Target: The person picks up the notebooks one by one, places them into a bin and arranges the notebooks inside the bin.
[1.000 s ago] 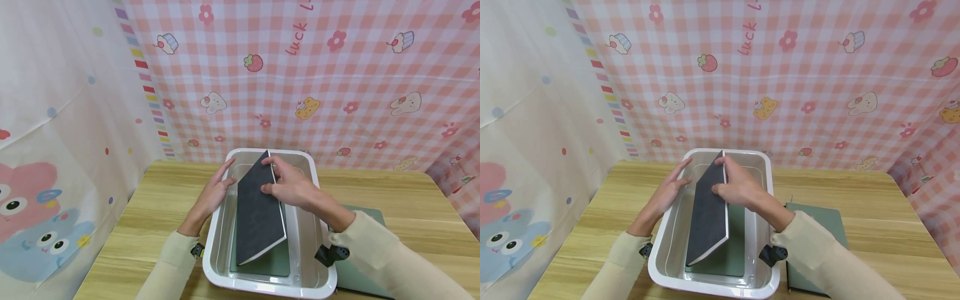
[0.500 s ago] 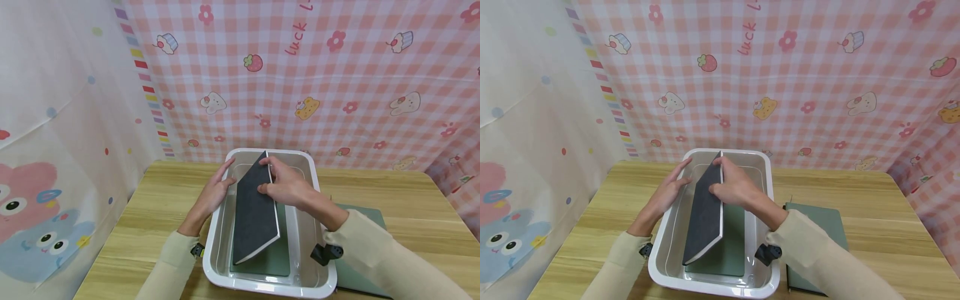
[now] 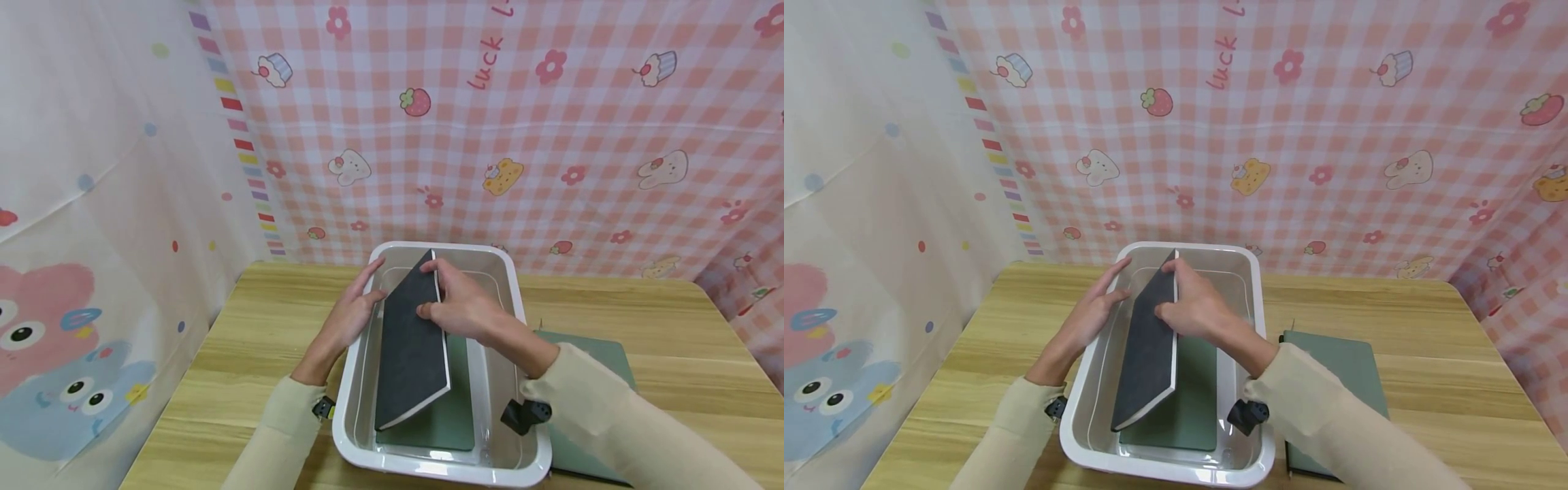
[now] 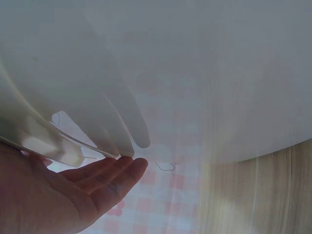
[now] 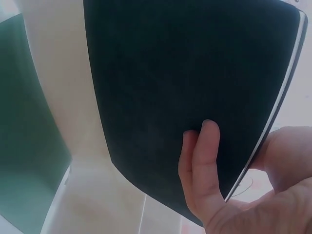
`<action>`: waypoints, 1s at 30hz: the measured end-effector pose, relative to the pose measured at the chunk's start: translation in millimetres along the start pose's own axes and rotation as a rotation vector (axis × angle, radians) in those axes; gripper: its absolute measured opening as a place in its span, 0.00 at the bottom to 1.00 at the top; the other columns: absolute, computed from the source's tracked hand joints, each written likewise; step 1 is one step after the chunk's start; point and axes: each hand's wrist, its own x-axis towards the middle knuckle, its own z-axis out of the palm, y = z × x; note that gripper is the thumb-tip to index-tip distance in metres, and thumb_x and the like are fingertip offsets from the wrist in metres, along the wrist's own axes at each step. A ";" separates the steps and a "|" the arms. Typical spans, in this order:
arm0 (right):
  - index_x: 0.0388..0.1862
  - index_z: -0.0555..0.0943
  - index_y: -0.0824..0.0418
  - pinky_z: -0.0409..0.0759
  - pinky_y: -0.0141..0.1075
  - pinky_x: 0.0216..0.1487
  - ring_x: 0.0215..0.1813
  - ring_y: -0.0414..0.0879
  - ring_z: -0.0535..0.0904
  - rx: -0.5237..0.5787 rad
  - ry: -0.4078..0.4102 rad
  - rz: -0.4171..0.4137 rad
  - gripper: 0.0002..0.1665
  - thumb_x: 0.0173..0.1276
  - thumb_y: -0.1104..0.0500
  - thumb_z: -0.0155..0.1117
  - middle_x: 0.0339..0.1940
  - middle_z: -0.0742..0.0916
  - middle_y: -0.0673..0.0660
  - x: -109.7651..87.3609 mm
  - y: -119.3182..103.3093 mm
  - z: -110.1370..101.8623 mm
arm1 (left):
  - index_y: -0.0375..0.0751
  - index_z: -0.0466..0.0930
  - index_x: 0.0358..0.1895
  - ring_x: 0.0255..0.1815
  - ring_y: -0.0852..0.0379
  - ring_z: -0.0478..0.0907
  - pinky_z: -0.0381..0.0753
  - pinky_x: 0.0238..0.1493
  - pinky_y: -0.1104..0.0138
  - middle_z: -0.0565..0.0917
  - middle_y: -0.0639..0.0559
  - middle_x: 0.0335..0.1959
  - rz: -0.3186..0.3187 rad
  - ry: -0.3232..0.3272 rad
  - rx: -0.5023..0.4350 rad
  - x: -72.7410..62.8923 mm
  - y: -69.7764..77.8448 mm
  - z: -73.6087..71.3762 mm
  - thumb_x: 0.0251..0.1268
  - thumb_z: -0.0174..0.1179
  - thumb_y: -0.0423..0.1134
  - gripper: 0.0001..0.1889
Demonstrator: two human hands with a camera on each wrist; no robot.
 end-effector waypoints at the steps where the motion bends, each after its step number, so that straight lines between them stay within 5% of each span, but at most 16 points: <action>1: 0.69 0.63 0.62 0.81 0.40 0.43 0.37 0.47 0.86 0.000 0.002 0.001 0.33 0.66 0.66 0.62 0.43 0.85 0.63 0.0 0.2 0.4 | 0.60 0.62 0.76 0.70 0.46 0.65 0.68 0.66 0.49 0.61 0.52 0.77 0.000 0.000 0.001 0.0 0.2 0.0 0.69 0.50 0.40 0.31; 9: 0.70 0.61 0.62 0.85 0.43 0.30 0.34 0.50 0.86 0.075 -0.023 0.027 0.34 0.68 0.69 0.60 0.43 0.83 0.66 0.4 3.7 7.8 | 0.62 0.62 0.76 0.72 0.48 0.63 0.65 0.69 0.49 0.60 0.53 0.77 -0.006 -0.007 -0.002 0.1 0.7 -0.2 0.69 0.50 0.40 0.31; 30: 0.70 0.62 0.62 0.85 0.42 0.29 0.34 0.50 0.86 0.047 -0.040 0.046 0.36 0.65 0.70 0.64 0.45 0.82 0.66 0.8 9.8 16.0 | 0.61 0.61 0.76 0.72 0.47 0.62 0.65 0.68 0.45 0.60 0.53 0.77 -0.008 -0.014 -0.004 0.2 -1.8 -0.4 0.71 0.50 0.41 0.30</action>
